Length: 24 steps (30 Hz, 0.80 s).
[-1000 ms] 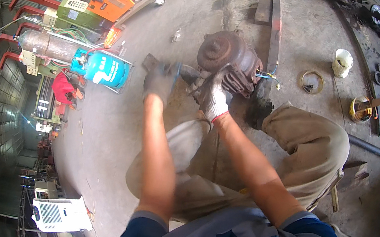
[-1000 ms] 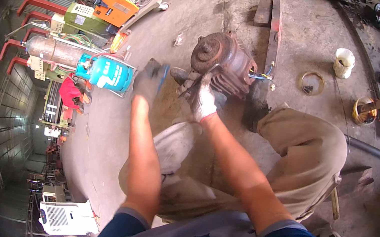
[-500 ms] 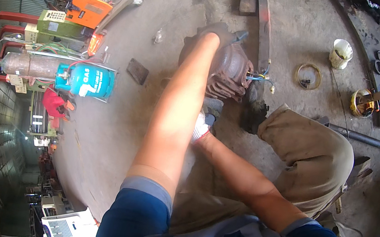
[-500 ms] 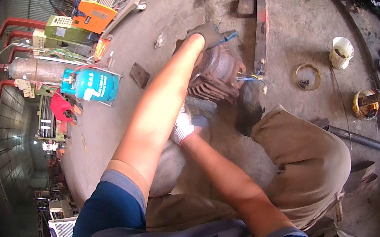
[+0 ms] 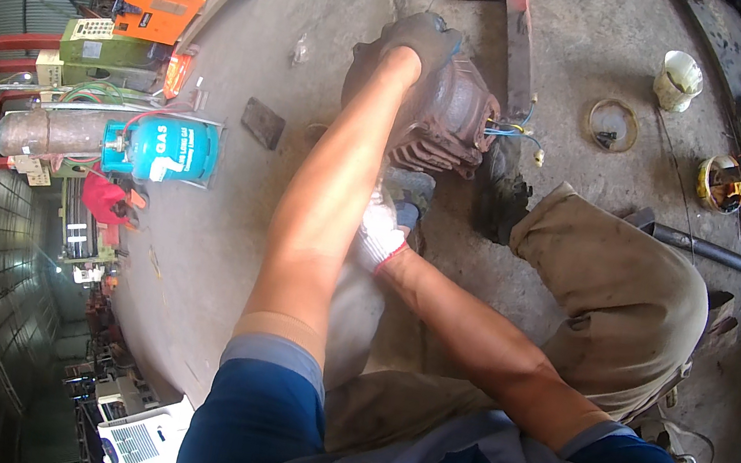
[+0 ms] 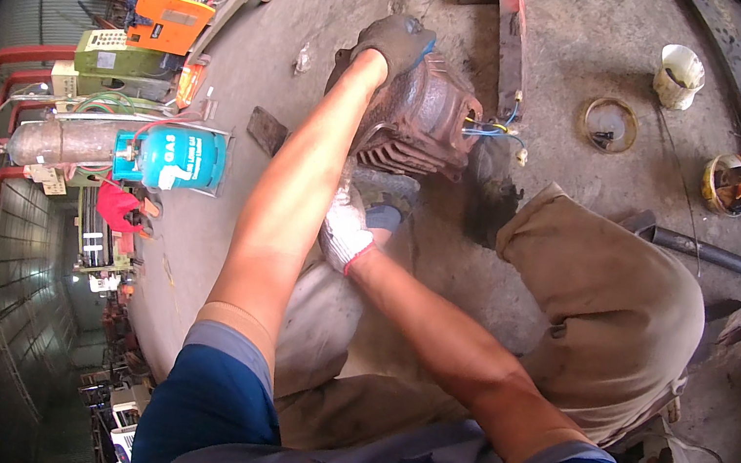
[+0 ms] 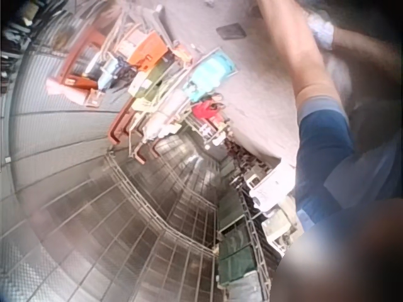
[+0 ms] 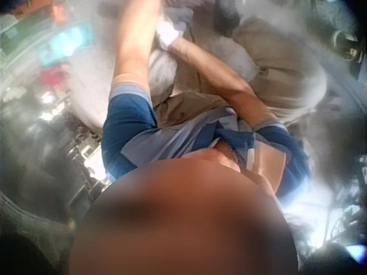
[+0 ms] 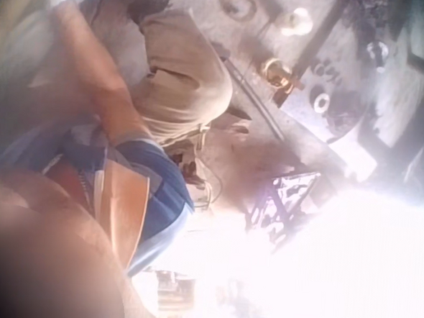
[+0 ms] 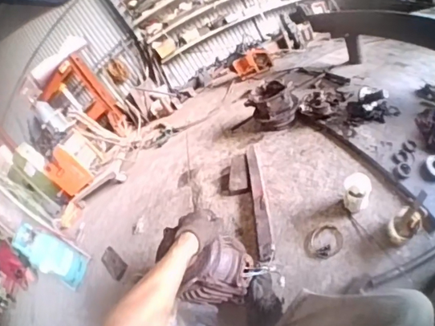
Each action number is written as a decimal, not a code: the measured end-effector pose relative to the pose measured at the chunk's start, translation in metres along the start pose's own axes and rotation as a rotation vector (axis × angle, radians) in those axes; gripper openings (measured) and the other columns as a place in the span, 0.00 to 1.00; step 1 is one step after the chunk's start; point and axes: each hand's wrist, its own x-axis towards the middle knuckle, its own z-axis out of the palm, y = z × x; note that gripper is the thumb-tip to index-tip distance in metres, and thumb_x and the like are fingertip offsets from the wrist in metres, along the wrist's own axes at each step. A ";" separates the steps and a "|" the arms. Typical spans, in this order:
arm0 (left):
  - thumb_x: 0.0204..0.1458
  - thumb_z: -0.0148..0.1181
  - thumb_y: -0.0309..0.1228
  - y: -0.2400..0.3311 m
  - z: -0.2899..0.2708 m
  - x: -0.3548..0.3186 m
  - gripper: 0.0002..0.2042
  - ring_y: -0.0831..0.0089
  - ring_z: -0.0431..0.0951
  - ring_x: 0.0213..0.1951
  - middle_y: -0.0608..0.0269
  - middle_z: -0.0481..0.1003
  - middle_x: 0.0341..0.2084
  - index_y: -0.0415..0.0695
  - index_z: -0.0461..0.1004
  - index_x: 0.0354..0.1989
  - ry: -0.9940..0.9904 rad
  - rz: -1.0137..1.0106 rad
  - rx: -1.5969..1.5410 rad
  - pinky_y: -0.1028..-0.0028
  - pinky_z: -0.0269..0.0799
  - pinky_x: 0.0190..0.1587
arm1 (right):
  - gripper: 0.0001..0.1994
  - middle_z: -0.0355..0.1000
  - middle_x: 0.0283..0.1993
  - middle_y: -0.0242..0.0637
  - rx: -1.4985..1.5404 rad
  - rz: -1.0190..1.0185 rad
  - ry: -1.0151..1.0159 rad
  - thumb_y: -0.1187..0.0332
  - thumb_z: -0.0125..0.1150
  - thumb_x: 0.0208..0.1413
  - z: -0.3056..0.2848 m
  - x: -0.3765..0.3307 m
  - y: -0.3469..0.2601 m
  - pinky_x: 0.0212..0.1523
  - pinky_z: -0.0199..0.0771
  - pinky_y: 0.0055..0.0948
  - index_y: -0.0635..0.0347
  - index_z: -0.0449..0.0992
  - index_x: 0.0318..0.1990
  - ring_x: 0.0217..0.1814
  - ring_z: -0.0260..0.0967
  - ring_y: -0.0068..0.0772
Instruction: The person sits on the floor and uses a hammer and chisel to chip away rust and debris from a motor housing. They repeatedly reposition the motor and strike different areas to clean the surface.
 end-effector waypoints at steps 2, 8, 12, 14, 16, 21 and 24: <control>0.53 0.55 0.51 -0.002 0.000 -0.003 0.24 0.49 0.80 0.53 0.47 0.80 0.49 0.47 0.81 0.49 0.015 0.001 -0.007 0.57 0.72 0.58 | 0.24 0.69 0.66 0.32 0.072 -0.028 0.004 0.50 0.38 0.76 -0.007 0.002 0.004 0.67 0.64 0.30 0.52 0.65 0.69 0.68 0.64 0.30; 0.53 0.55 0.52 0.000 -0.006 -0.009 0.26 0.47 0.79 0.54 0.44 0.80 0.50 0.44 0.80 0.51 0.011 0.016 0.001 0.57 0.72 0.58 | 0.29 0.71 0.64 0.31 0.836 0.273 -0.259 0.44 0.36 0.74 -0.036 0.016 0.006 0.62 0.70 0.32 0.53 0.65 0.69 0.63 0.67 0.31; 0.54 0.55 0.52 -0.002 -0.007 -0.009 0.27 0.46 0.79 0.54 0.42 0.79 0.50 0.42 0.79 0.52 -0.010 0.046 -0.019 0.56 0.72 0.58 | 0.32 0.73 0.60 0.33 0.400 0.067 -0.216 0.40 0.33 0.73 -0.028 0.012 0.002 0.57 0.73 0.34 0.55 0.66 0.68 0.58 0.70 0.31; 0.54 0.55 0.52 -0.004 -0.005 -0.010 0.27 0.45 0.79 0.54 0.42 0.79 0.50 0.42 0.79 0.52 -0.006 0.056 -0.025 0.56 0.72 0.58 | 0.33 0.74 0.58 0.35 -0.098 -0.110 -0.055 0.39 0.32 0.72 -0.015 0.006 0.001 0.53 0.74 0.34 0.55 0.67 0.67 0.55 0.71 0.31; 0.54 0.55 0.52 -0.005 -0.004 -0.007 0.27 0.45 0.79 0.54 0.41 0.79 0.50 0.42 0.79 0.52 0.031 0.066 -0.004 0.56 0.72 0.58 | 0.34 0.75 0.55 0.35 -0.336 -0.193 0.056 0.38 0.32 0.72 -0.001 -0.001 -0.002 0.49 0.75 0.33 0.56 0.68 0.66 0.51 0.72 0.31; 0.54 0.54 0.52 -0.007 -0.004 -0.004 0.28 0.44 0.79 0.54 0.40 0.79 0.48 0.42 0.78 0.53 0.011 0.099 0.003 0.56 0.72 0.58 | 0.31 0.74 0.53 0.40 -0.361 -0.182 0.152 0.45 0.33 0.72 0.012 -0.014 -0.013 0.49 0.74 0.33 0.62 0.68 0.64 0.51 0.71 0.34; 0.55 0.54 0.52 -0.007 -0.004 -0.004 0.27 0.44 0.79 0.53 0.38 0.79 0.48 0.41 0.78 0.52 0.012 0.115 0.011 0.55 0.72 0.57 | 0.29 0.72 0.56 0.45 -0.486 -0.201 0.159 0.51 0.33 0.73 0.010 -0.014 -0.014 0.54 0.72 0.33 0.67 0.66 0.65 0.55 0.69 0.38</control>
